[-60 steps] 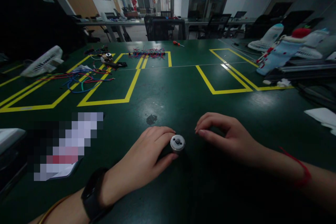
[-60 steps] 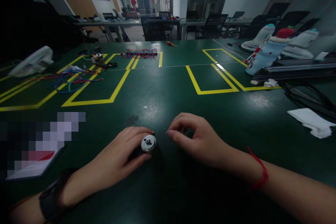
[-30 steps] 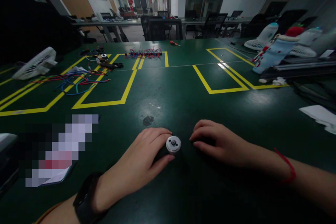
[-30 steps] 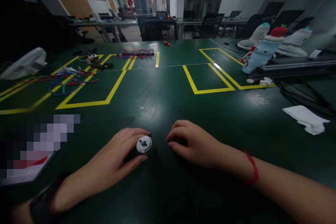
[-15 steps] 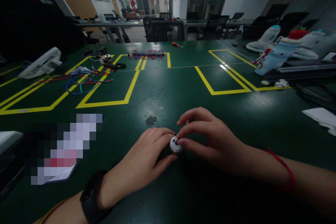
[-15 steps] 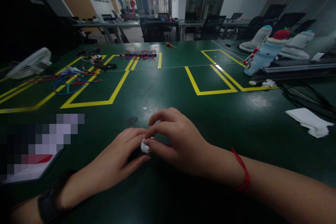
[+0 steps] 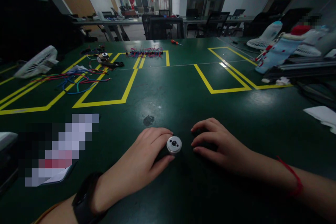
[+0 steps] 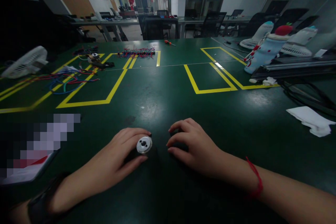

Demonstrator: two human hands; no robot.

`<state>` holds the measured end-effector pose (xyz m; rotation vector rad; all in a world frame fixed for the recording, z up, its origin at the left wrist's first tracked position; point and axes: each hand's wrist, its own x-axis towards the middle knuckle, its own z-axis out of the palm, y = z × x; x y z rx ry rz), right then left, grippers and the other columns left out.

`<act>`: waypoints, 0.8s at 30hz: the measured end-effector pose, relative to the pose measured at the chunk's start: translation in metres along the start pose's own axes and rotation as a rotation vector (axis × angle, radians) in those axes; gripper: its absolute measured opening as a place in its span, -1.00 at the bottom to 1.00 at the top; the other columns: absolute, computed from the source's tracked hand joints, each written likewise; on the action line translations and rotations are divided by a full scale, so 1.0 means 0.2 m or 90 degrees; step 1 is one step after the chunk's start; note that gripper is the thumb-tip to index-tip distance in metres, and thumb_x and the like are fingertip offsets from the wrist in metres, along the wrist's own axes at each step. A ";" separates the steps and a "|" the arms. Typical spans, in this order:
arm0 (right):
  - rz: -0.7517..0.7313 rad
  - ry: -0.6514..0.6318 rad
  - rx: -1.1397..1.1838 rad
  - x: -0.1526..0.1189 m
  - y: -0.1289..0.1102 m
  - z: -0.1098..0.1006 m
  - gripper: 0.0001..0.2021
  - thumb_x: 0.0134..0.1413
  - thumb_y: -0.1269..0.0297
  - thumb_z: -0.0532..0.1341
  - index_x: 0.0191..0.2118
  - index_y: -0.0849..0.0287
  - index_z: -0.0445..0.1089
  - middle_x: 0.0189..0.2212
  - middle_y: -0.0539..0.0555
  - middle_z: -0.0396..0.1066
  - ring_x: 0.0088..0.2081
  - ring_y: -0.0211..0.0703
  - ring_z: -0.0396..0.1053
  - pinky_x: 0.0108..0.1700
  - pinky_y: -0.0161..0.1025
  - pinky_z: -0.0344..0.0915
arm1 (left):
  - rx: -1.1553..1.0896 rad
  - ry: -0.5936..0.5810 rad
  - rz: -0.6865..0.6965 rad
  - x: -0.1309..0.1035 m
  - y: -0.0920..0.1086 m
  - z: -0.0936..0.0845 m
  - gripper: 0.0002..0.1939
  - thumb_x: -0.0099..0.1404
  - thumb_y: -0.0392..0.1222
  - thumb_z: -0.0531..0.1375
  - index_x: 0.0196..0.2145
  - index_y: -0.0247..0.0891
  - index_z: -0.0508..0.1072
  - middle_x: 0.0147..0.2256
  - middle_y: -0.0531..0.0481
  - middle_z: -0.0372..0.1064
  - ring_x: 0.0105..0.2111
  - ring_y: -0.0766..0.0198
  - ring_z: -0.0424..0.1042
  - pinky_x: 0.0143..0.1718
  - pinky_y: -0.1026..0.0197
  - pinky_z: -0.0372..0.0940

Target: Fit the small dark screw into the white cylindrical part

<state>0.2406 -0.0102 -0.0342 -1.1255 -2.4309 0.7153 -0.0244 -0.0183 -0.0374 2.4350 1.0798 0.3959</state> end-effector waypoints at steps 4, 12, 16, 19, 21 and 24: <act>0.005 -0.007 0.020 0.00 -0.01 -0.01 -0.87 0.11 0.27 0.28 -0.20 0.06 0.49 -0.01 0.11 0.31 0.07 -0.01 0.21 0.07 -0.02 0.21 | 0.002 -0.003 0.000 0.00 -0.01 0.00 -0.66 0.32 -0.28 0.19 0.02 -0.11 0.26 0.06 -0.02 0.23 0.06 0.11 0.21 0.10 -0.01 0.16; 0.169 0.166 0.413 -0.02 0.05 -0.05 -0.89 0.17 0.22 0.24 -0.30 0.13 0.45 -0.26 0.05 0.40 -0.21 -0.16 0.37 -0.15 -0.20 0.30 | 0.005 -0.011 -0.002 -0.01 -0.01 0.00 -0.66 0.35 -0.25 0.16 0.05 -0.12 0.24 0.08 -0.04 0.22 0.07 0.10 0.21 0.12 -0.03 0.17; 0.285 0.297 0.599 -0.01 0.08 -0.06 -0.86 0.09 0.19 0.29 -0.33 0.15 0.44 -0.43 0.01 0.40 -0.38 -0.21 0.36 -0.29 -0.25 0.30 | 0.002 -0.014 -0.002 -0.01 -0.02 0.00 -0.65 0.35 -0.25 0.16 0.07 -0.12 0.23 0.10 -0.06 0.21 0.09 0.07 0.20 0.12 -0.07 0.17; 0.292 0.305 0.619 -0.01 0.08 -0.05 -0.85 0.05 0.20 0.32 -0.35 0.17 0.45 -0.46 0.01 0.41 -0.39 -0.21 0.37 -0.30 -0.25 0.31 | 0.007 -0.011 0.002 -0.01 -0.02 0.00 -0.65 0.35 -0.24 0.15 0.07 -0.12 0.23 0.10 -0.07 0.21 0.09 0.06 0.20 0.12 -0.09 0.16; 0.280 0.275 0.615 -0.01 0.06 -0.05 -0.86 0.05 0.21 0.32 -0.35 0.16 0.45 -0.46 -0.01 0.40 -0.41 -0.25 0.35 -0.35 -0.28 0.29 | 0.010 -0.011 0.002 -0.01 -0.02 0.00 -0.65 0.36 -0.24 0.15 0.07 -0.12 0.23 0.10 -0.07 0.22 0.09 0.07 0.20 0.13 -0.08 0.15; 0.275 0.233 0.606 -0.01 0.04 -0.04 -0.86 0.06 0.21 0.33 -0.34 0.15 0.46 -0.47 -0.04 0.39 -0.47 -0.31 0.31 -0.45 -0.34 0.22 | 0.008 -0.014 -0.001 -0.01 -0.01 0.00 -0.65 0.35 -0.25 0.16 0.07 -0.11 0.23 0.10 -0.05 0.22 0.09 0.10 0.19 0.13 -0.05 0.15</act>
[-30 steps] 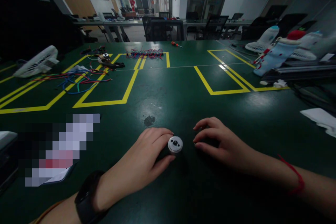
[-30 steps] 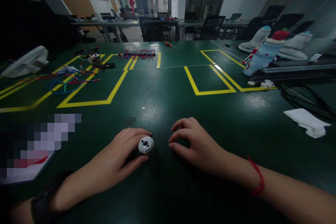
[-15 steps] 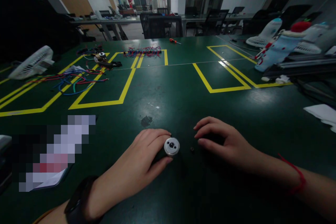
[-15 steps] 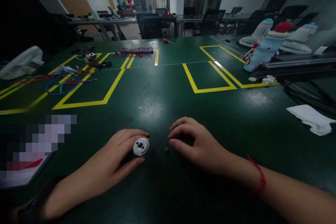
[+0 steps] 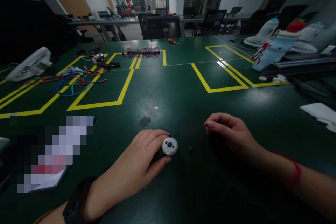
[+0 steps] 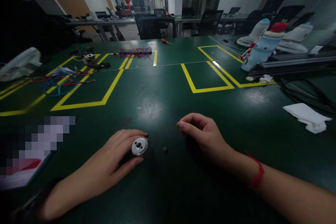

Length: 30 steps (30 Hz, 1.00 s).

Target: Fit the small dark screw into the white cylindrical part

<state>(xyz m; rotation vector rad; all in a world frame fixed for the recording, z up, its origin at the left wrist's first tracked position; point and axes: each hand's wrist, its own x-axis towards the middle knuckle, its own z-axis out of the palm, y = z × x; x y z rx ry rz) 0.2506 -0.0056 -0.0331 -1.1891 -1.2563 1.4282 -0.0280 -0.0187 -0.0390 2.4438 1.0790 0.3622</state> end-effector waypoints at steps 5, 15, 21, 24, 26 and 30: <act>-0.007 0.000 -0.016 0.00 0.01 -0.01 -0.87 0.07 0.21 0.32 -0.34 0.14 0.45 -0.47 -0.05 0.39 -0.47 -0.31 0.31 -0.45 -0.34 0.22 | -0.002 0.003 0.001 0.00 0.00 0.00 -0.66 0.35 -0.25 0.17 0.06 -0.13 0.24 0.08 -0.05 0.23 0.08 0.10 0.21 0.12 -0.04 0.15; -0.165 -0.176 -0.411 -0.01 -0.02 0.03 -0.77 0.09 0.33 0.27 -0.10 0.12 0.41 -0.15 0.09 0.39 -0.12 -0.10 0.36 -0.07 -0.12 0.31 | 0.000 0.019 0.007 0.01 0.01 0.00 -0.68 0.33 -0.25 0.18 0.03 -0.14 0.27 0.07 -0.07 0.24 0.06 0.07 0.22 0.11 -0.05 0.17; -0.260 -0.237 -0.604 -0.01 -0.01 0.07 -0.82 0.02 0.34 0.31 -0.19 0.11 0.47 -0.08 0.14 0.33 -0.03 0.00 0.28 0.00 0.02 0.25 | 0.002 0.027 0.014 0.01 0.02 0.00 -0.67 0.31 -0.28 0.18 0.02 -0.14 0.29 0.06 -0.07 0.26 0.06 0.06 0.23 0.10 -0.06 0.17; -0.268 -0.245 -0.599 0.01 -0.02 0.09 -0.89 0.07 0.37 0.28 -0.24 0.12 0.48 -0.12 0.11 0.35 -0.07 -0.03 0.31 -0.02 -0.01 0.27 | -0.003 0.030 0.014 0.01 0.02 0.00 -0.67 0.31 -0.28 0.18 0.02 -0.14 0.29 0.06 -0.07 0.26 0.05 0.05 0.23 0.10 -0.07 0.17; -0.268 -0.244 -0.547 0.02 -0.05 0.11 -0.90 0.09 0.37 0.26 -0.23 0.13 0.47 -0.13 0.10 0.34 -0.09 -0.10 0.33 -0.04 -0.10 0.30 | -0.006 0.028 0.015 0.01 0.02 0.00 -0.68 0.31 -0.28 0.18 0.02 -0.14 0.29 0.05 -0.08 0.26 0.05 0.05 0.24 0.10 -0.08 0.17; -0.319 -0.221 -0.466 0.03 -0.13 0.19 -0.89 0.13 0.36 0.26 -0.20 0.16 0.46 -0.14 0.09 0.34 -0.11 -0.18 0.35 -0.05 -0.22 0.32 | -0.009 0.024 0.013 0.01 0.02 0.00 -0.70 0.32 -0.27 0.18 0.00 -0.16 0.28 0.05 -0.08 0.26 0.03 0.06 0.25 0.08 -0.05 0.18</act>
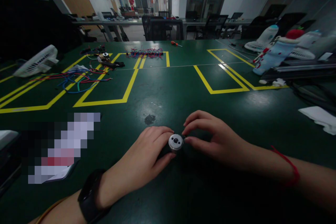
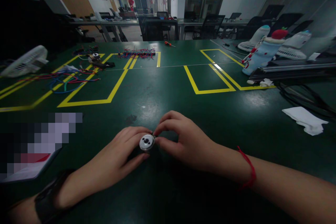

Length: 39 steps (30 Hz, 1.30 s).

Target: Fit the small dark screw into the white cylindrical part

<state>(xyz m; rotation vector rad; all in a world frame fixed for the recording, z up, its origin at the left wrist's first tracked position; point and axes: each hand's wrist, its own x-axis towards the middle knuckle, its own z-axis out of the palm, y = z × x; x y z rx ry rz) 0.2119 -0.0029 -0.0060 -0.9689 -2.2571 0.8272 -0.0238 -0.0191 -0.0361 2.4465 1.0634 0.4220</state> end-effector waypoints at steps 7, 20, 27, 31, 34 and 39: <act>-0.060 0.006 -0.062 0.08 -0.09 0.03 -0.90 0.10 0.35 0.28 -0.23 0.13 0.48 -0.16 0.10 0.39 -0.13 -0.10 0.36 -0.06 -0.14 0.31 | -0.008 0.013 0.007 0.00 0.00 0.00 -0.69 0.32 -0.27 0.18 0.00 -0.15 0.26 0.06 -0.09 0.25 0.05 0.04 0.24 0.09 -0.08 0.18; 0.214 0.092 0.213 -0.10 0.08 -0.05 -0.89 0.15 0.23 0.24 -0.26 0.13 0.45 -0.33 0.03 0.42 -0.31 -0.18 0.38 -0.30 -0.25 0.31 | 0.001 -0.006 -0.007 0.00 0.00 0.00 -0.66 0.32 -0.27 0.19 0.03 -0.14 0.27 0.06 -0.04 0.24 0.05 0.10 0.23 0.11 -0.02 0.16; 0.320 0.211 0.509 -0.19 0.21 -0.04 -0.89 0.09 0.23 0.31 -0.30 0.13 0.46 -0.43 -0.02 0.40 -0.40 -0.27 0.35 -0.37 -0.31 0.28 | 0.002 -0.013 -0.009 -0.01 -0.01 0.00 -0.66 0.34 -0.27 0.16 0.05 -0.14 0.25 0.08 -0.07 0.23 0.07 0.07 0.22 0.11 -0.05 0.17; 0.336 0.228 0.575 -0.18 0.22 -0.04 -0.92 0.08 0.26 0.32 -0.33 0.13 0.47 -0.44 -0.03 0.41 -0.42 -0.30 0.35 -0.37 -0.34 0.28 | 0.011 -0.015 -0.009 -0.01 -0.02 0.01 -0.66 0.35 -0.25 0.16 0.06 -0.13 0.24 0.09 -0.07 0.23 0.08 0.08 0.21 0.12 -0.06 0.16; 0.330 0.228 0.591 -0.18 0.23 -0.04 -0.94 0.08 0.27 0.32 -0.33 0.12 0.48 -0.45 -0.04 0.41 -0.41 -0.32 0.35 -0.36 -0.36 0.27 | 0.014 -0.018 -0.007 -0.01 -0.02 0.01 -0.65 0.36 -0.24 0.15 0.07 -0.12 0.23 0.09 -0.05 0.21 0.09 0.10 0.20 0.13 -0.04 0.15; 0.328 0.212 0.578 -0.19 0.22 -0.05 -0.94 0.08 0.28 0.33 -0.33 0.12 0.48 -0.44 -0.03 0.41 -0.40 -0.32 0.34 -0.36 -0.36 0.26 | 0.019 -0.022 -0.004 -0.02 -0.02 0.01 -0.65 0.36 -0.24 0.15 0.08 -0.12 0.22 0.10 -0.05 0.21 0.10 0.10 0.18 0.14 -0.04 0.13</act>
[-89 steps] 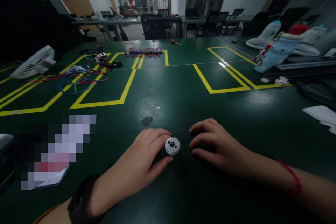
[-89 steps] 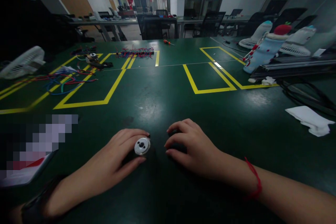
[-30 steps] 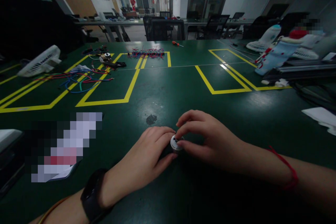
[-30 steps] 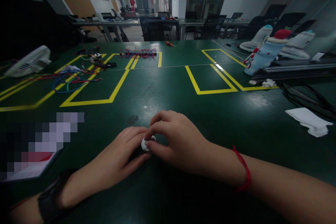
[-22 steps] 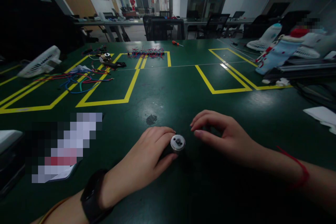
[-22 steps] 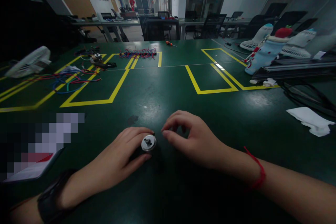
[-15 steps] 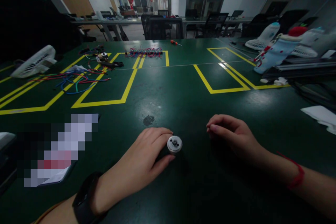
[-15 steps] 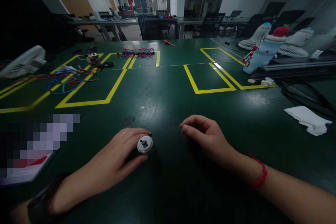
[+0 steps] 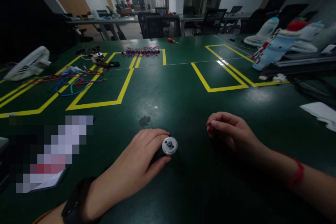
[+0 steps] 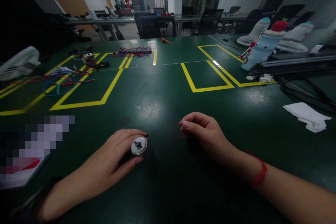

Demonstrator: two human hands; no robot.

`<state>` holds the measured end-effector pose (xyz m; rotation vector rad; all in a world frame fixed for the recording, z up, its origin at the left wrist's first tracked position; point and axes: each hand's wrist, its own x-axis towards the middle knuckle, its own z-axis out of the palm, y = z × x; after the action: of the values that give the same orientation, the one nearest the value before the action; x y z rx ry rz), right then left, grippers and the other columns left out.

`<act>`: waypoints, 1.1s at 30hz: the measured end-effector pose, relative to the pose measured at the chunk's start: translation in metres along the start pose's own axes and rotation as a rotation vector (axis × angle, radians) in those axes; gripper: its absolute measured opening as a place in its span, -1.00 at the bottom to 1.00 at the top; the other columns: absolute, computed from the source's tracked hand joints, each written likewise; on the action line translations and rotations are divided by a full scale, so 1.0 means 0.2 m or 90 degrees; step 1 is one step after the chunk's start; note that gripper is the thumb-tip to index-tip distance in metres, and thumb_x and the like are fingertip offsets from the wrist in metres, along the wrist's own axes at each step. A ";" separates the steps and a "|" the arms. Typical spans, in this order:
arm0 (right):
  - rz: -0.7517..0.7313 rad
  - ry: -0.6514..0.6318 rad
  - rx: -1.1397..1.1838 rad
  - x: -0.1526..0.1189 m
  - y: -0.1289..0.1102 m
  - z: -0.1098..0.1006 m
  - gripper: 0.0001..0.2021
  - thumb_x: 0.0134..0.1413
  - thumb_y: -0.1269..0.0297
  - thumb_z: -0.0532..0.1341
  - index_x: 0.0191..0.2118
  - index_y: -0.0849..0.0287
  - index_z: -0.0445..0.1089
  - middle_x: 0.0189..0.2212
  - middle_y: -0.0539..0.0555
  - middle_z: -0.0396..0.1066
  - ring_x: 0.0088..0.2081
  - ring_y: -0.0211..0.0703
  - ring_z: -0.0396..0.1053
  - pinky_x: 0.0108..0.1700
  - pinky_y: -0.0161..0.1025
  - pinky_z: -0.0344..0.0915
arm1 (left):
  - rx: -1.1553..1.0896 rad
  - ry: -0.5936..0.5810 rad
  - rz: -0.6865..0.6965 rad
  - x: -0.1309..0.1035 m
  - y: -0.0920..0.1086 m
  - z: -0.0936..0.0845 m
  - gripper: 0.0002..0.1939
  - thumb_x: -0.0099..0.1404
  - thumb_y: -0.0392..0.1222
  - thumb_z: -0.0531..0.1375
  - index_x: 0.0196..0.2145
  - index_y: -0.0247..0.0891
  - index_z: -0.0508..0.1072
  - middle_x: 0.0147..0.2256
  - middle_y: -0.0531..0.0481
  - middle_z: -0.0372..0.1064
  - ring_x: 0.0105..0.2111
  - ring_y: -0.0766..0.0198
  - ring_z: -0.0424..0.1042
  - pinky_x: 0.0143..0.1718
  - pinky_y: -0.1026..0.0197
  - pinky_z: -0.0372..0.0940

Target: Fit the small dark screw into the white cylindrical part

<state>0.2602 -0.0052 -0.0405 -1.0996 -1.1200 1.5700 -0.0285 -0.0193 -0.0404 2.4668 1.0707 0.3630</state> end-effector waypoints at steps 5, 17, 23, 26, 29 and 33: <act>0.002 0.000 -0.014 0.00 -0.01 0.00 -0.93 0.08 0.26 0.33 -0.33 0.13 0.48 -0.44 -0.03 0.41 -0.40 -0.31 0.34 -0.35 -0.35 0.26 | 0.000 0.000 -0.004 0.00 0.00 0.00 -0.64 0.37 -0.23 0.15 0.09 -0.11 0.22 0.10 -0.04 0.21 0.10 0.10 0.19 0.14 -0.04 0.13; -0.064 -0.104 -0.367 0.03 -0.05 0.07 -0.90 0.14 0.24 0.25 -0.28 0.15 0.44 -0.33 0.02 0.39 -0.32 -0.22 0.36 -0.30 -0.27 0.29 | -0.012 0.018 0.000 0.01 0.02 -0.01 -0.66 0.32 -0.27 0.18 0.04 -0.13 0.26 0.07 -0.03 0.24 0.05 0.11 0.22 0.11 -0.01 0.15; -0.173 -0.209 -0.558 0.05 -0.15 0.21 -0.88 0.15 0.32 0.22 -0.21 0.17 0.46 -0.26 0.06 0.42 -0.27 -0.18 0.39 -0.23 -0.22 0.35 | -0.015 0.022 0.005 0.02 0.02 0.00 -0.69 0.32 -0.28 0.18 0.01 -0.15 0.27 0.05 -0.04 0.25 0.03 0.09 0.23 0.09 -0.02 0.16; -0.295 -0.219 -0.575 0.05 -0.16 0.29 -0.85 0.10 0.31 0.28 -0.18 0.16 0.48 -0.15 0.09 0.39 -0.16 -0.16 0.38 -0.11 -0.21 0.33 | -0.018 0.022 0.006 0.02 0.02 -0.01 -0.70 0.32 -0.28 0.18 -0.01 -0.15 0.27 0.04 -0.04 0.25 0.03 0.11 0.24 0.08 -0.01 0.17; -0.366 -0.226 -0.624 0.05 -0.17 0.36 -0.88 0.09 0.31 0.29 -0.23 0.16 0.52 -0.09 0.11 0.36 -0.12 -0.13 0.36 -0.05 -0.18 0.29 | -0.018 0.027 0.009 0.02 0.02 -0.01 -0.72 0.33 -0.26 0.18 -0.02 -0.15 0.27 0.05 -0.05 0.24 0.05 0.10 0.23 0.10 -0.02 0.15; -0.410 -0.191 -0.573 0.04 -0.19 0.35 -0.92 0.10 0.36 0.27 -0.26 0.19 0.49 -0.16 0.08 0.36 -0.13 -0.19 0.37 -0.06 -0.25 0.30 | -0.020 0.029 0.006 0.01 0.02 -0.01 -0.70 0.32 -0.26 0.19 -0.01 -0.14 0.27 0.06 -0.05 0.25 0.04 0.09 0.23 0.09 -0.03 0.16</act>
<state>0.1977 -0.0017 0.0092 -0.8808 -2.2347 0.7048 -0.0243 -0.0199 -0.0367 2.4480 1.0641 0.4365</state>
